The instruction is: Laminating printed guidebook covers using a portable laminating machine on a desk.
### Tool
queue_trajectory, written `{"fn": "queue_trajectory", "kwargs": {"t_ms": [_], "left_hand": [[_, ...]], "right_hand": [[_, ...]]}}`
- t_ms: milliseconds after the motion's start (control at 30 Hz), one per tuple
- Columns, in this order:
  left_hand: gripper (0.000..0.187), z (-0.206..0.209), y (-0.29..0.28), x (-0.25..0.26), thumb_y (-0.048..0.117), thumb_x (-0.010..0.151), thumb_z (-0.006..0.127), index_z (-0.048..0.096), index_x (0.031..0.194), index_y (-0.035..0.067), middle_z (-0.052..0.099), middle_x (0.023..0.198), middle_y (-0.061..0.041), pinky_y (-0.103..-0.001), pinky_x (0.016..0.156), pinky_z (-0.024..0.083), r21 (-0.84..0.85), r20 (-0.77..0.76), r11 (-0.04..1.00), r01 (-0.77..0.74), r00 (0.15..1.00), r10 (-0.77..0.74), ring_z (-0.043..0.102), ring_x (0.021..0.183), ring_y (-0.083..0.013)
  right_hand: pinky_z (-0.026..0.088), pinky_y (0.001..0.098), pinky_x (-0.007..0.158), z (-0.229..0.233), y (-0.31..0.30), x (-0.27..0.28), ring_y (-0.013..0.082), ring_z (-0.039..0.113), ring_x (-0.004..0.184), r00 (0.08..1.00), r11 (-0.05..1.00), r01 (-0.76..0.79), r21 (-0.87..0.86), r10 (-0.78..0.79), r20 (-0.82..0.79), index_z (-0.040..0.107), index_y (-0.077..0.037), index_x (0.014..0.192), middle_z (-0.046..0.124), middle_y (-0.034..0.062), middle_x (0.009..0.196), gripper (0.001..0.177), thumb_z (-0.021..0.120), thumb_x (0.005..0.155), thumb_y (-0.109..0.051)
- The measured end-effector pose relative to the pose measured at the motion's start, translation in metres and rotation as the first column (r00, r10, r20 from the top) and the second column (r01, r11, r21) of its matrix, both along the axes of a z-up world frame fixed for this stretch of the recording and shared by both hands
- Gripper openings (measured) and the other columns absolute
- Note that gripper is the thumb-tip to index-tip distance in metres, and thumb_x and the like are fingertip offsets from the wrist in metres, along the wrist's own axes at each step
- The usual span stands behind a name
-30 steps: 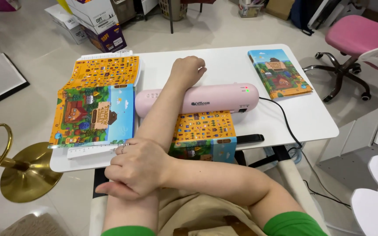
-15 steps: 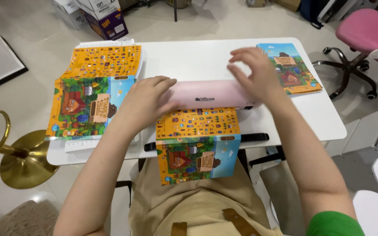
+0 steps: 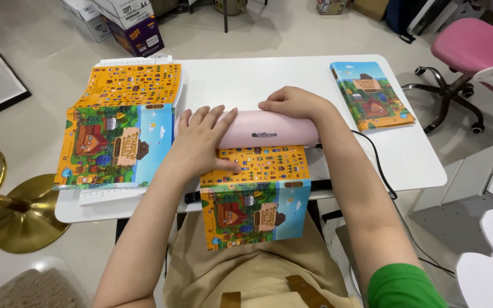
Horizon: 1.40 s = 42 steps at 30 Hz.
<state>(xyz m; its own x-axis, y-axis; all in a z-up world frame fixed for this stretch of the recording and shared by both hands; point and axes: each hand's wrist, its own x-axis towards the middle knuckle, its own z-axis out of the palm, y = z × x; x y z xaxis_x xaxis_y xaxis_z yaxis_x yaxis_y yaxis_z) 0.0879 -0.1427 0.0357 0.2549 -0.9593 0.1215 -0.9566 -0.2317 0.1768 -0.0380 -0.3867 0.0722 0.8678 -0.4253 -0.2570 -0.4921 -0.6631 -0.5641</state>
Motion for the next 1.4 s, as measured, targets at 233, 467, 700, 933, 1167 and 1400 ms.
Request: {"fn": "queue_trajectory", "kwargs": {"t_ms": [233, 467, 700, 933, 1167, 1400], "left_hand": [[0.125, 0.001, -0.008, 0.000, 0.078, 0.065, 0.080, 0.026, 0.165, 0.025, 0.043, 0.157, -0.016, -0.064, 0.118, 0.011, 0.060, 0.026, 0.998, -0.025, 0.999, 0.023, 0.033, 0.146, -0.0384], [0.088, -0.022, 0.024, -0.046, 0.066, 0.079, 0.076, 0.052, 0.148, 0.015, 0.042, 0.156, -0.021, -0.069, 0.116, 0.020, -0.092, 0.118, 0.975, 0.201, 0.975, -0.189, 0.030, 0.147, -0.0453], [0.070, -0.054, 0.082, -0.077, 0.042, 0.087, 0.077, 0.050, 0.147, 0.019, 0.037, 0.158, -0.015, -0.059, 0.113, 0.032, -0.286, 0.099, 0.949, 0.133, 0.989, -0.109, 0.034, 0.146, -0.0391], [0.072, -0.006, 0.096, -0.082, 0.023, 0.090, 0.075, 0.042, 0.152, 0.005, 0.038, 0.150, -0.028, -0.055, 0.098, 0.057, -0.196, -0.668, 0.895, -0.400, 0.723, 0.177, 0.053, 0.130, -0.0473], [0.084, -0.050, 0.090, -0.057, 0.007, 0.093, 0.068, 0.016, 0.159, 0.002, 0.067, 0.120, -0.033, -0.040, 0.080, 0.062, -0.174, -0.985, 0.868, -0.464, 0.100, -0.143, 0.075, 0.097, -0.0372], [0.062, -0.049, 0.086, -0.077, 0.024, 0.102, 0.054, 0.033, 0.156, 0.002, 0.070, 0.118, -0.029, -0.049, 0.073, 0.065, 0.064, -0.958, 0.898, -0.435, -0.278, -0.067, 0.077, 0.096, -0.0380]], "right_hand": [[0.058, 0.0430, 0.087, -0.011, -0.013, 0.003, 0.0294, 0.074, 0.098, 1.000, 1.000, 0.002, -0.001, -0.002, 0.018, 0.081, -0.018, 0.111, 0.078, 0.0085, 0.101, 0.042, 0.062, 0.095, -0.052], [0.057, 0.0431, 0.087, -0.010, -0.010, 0.000, 0.0294, 0.073, 0.098, 0.999, 1.000, -0.011, 0.023, 0.010, 0.041, 0.081, -0.018, 0.110, 0.078, 0.0092, 0.099, 0.041, 0.063, 0.095, -0.050], [0.055, 0.0461, 0.092, 0.000, -0.001, -0.002, 0.0328, 0.072, 0.103, 0.997, 0.998, -0.054, 0.028, 0.053, 0.049, 0.081, -0.017, 0.114, 0.079, 0.0120, 0.103, 0.040, 0.067, 0.092, -0.047], [0.054, 0.0441, 0.089, -0.001, 0.000, -0.005, 0.0296, 0.072, 0.101, 0.998, 1.000, -0.021, 0.019, 0.019, 0.056, 0.081, -0.018, 0.114, 0.078, 0.0107, 0.101, 0.040, 0.068, 0.092, -0.049], [0.055, 0.0444, 0.089, 0.002, 0.003, -0.007, 0.0295, 0.072, 0.101, 0.999, 1.000, -0.007, 0.025, 0.005, 0.050, 0.080, -0.018, 0.115, 0.078, 0.0105, 0.100, 0.038, 0.068, 0.093, -0.047], [0.053, 0.0451, 0.089, 0.005, 0.008, -0.008, 0.0316, 0.071, 0.103, 0.998, 1.000, -0.003, 0.000, 0.003, 0.065, 0.080, -0.016, 0.116, 0.078, 0.0123, 0.104, 0.035, 0.068, 0.095, -0.041]]}}
